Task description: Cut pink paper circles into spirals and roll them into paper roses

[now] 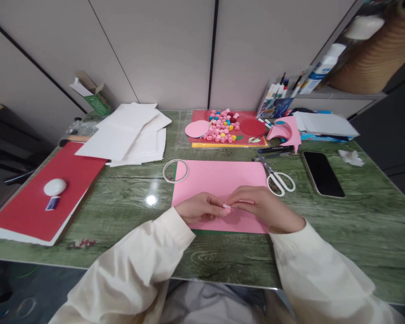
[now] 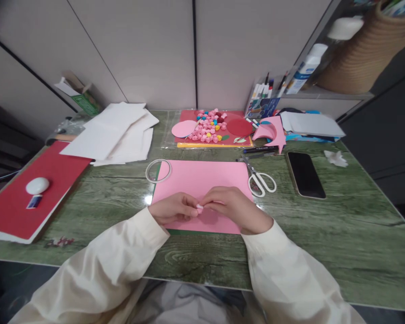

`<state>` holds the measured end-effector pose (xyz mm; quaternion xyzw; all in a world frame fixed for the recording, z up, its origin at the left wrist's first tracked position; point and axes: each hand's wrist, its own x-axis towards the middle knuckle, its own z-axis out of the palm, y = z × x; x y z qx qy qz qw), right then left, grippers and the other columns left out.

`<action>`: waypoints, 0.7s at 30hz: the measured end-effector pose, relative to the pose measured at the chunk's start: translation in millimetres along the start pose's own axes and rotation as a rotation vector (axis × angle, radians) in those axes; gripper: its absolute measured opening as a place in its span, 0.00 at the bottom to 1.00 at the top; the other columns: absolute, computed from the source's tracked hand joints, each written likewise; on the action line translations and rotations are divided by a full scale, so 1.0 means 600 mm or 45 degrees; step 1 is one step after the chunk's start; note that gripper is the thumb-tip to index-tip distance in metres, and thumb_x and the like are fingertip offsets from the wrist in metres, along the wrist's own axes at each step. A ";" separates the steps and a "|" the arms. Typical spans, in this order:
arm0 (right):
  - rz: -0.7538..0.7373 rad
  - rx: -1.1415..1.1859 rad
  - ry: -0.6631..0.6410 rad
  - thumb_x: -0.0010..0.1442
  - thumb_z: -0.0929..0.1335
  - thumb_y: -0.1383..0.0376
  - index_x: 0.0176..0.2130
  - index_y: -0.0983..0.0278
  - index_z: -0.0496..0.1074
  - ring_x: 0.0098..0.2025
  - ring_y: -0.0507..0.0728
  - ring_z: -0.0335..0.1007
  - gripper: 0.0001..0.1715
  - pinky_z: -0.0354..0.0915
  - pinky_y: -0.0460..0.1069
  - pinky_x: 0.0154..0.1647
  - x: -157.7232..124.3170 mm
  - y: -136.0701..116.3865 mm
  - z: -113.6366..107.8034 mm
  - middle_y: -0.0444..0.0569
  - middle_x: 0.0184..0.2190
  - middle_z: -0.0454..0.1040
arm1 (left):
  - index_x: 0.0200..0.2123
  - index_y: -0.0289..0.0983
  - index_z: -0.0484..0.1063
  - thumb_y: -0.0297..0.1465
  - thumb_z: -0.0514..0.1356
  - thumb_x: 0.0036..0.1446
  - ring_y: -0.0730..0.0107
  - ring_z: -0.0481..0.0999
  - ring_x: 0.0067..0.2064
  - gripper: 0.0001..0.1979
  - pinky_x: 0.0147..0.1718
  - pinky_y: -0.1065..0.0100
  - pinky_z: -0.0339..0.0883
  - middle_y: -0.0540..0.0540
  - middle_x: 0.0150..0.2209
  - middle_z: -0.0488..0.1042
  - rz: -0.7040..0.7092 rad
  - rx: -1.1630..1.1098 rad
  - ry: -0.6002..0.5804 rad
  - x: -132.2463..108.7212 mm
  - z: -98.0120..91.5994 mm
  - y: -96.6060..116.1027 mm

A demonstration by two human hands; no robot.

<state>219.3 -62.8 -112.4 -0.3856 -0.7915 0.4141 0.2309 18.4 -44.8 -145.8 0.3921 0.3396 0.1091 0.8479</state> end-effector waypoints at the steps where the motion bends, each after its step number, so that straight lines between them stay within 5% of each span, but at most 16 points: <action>1: -0.020 -0.025 -0.008 0.61 0.63 0.61 0.36 0.62 0.75 0.37 0.53 0.71 0.12 0.65 0.47 0.39 0.000 0.001 0.000 0.49 0.34 0.76 | 0.30 0.31 0.75 0.35 0.69 0.36 0.83 0.53 0.20 0.17 0.21 0.70 0.41 0.54 0.18 0.63 -0.008 -0.001 -0.004 0.001 -0.001 -0.001; 21: -0.028 -0.088 -0.068 0.63 0.60 0.62 0.38 0.62 0.74 0.37 0.53 0.69 0.14 0.63 0.47 0.39 -0.001 -0.002 -0.001 0.48 0.35 0.75 | 0.30 0.31 0.75 0.31 0.69 0.38 0.84 0.58 0.20 0.14 0.21 0.71 0.44 0.53 0.20 0.67 -0.063 -0.088 -0.035 0.004 -0.008 -0.006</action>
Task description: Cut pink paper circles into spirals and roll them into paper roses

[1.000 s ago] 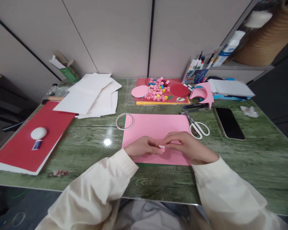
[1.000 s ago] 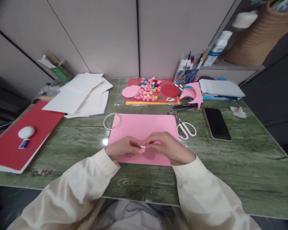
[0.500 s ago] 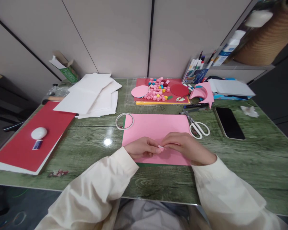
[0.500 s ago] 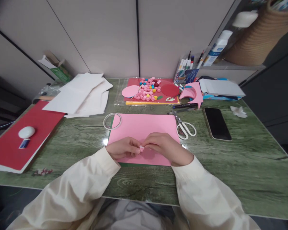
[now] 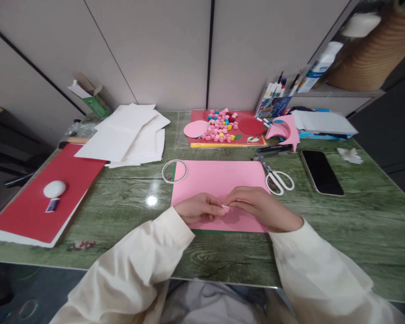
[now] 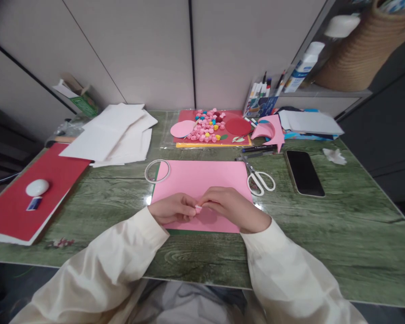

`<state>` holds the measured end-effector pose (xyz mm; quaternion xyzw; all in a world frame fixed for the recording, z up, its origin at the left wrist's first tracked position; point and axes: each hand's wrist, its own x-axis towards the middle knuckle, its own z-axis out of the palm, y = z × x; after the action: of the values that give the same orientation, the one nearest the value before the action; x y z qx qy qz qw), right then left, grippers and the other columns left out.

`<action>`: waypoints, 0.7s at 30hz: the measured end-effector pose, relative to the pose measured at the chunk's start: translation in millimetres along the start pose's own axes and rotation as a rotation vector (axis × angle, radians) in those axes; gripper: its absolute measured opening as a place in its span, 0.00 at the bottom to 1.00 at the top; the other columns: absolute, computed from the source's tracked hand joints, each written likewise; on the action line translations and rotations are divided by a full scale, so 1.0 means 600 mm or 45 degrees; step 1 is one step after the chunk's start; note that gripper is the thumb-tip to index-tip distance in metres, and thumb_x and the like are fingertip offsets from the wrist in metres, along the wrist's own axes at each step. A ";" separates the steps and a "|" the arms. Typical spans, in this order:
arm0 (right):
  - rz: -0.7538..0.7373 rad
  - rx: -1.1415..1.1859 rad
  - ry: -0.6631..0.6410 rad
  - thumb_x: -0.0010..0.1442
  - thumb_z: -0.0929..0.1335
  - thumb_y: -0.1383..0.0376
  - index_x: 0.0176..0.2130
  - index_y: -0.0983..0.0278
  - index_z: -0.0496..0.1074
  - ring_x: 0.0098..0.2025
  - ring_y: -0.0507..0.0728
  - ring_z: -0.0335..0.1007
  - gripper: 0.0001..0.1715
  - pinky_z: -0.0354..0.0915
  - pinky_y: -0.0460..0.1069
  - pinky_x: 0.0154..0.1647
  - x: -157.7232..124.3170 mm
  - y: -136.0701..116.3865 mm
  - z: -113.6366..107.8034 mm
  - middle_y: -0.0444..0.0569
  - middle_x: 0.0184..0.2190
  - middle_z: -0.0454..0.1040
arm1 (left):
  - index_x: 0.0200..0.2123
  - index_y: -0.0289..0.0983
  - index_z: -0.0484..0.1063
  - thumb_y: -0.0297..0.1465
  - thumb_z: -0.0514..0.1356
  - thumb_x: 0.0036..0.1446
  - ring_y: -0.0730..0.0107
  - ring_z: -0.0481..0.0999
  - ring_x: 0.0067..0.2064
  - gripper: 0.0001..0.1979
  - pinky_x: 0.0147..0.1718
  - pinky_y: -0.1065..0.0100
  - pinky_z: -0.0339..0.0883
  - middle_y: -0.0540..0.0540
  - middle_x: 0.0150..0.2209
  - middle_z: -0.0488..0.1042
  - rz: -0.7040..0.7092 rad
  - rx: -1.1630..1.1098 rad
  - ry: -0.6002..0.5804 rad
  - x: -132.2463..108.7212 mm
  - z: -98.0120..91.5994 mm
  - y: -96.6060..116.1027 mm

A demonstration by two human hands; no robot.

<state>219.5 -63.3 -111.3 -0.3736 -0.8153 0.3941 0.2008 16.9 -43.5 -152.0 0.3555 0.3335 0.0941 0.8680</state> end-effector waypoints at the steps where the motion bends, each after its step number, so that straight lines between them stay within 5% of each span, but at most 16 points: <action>1: -0.001 0.005 0.011 0.63 0.60 0.62 0.38 0.61 0.74 0.38 0.53 0.69 0.14 0.64 0.47 0.40 0.000 0.000 0.000 0.48 0.36 0.75 | 0.30 0.31 0.75 0.32 0.69 0.38 0.83 0.59 0.21 0.14 0.21 0.71 0.44 0.53 0.20 0.67 0.000 -0.009 0.005 0.000 -0.001 0.000; 21: -0.031 -0.179 0.015 0.63 0.59 0.66 0.36 0.62 0.71 0.37 0.53 0.67 0.12 0.63 0.48 0.39 -0.002 -0.004 0.005 0.48 0.34 0.72 | 0.30 0.32 0.76 0.33 0.70 0.36 0.84 0.57 0.20 0.16 0.21 0.71 0.44 0.53 0.20 0.67 0.000 -0.014 0.007 0.003 0.001 -0.006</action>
<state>217.2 -66.6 -111.0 -0.3792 -0.8443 0.3311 0.1837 18.4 -45.7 -155.1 0.3503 0.3356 0.0970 0.8691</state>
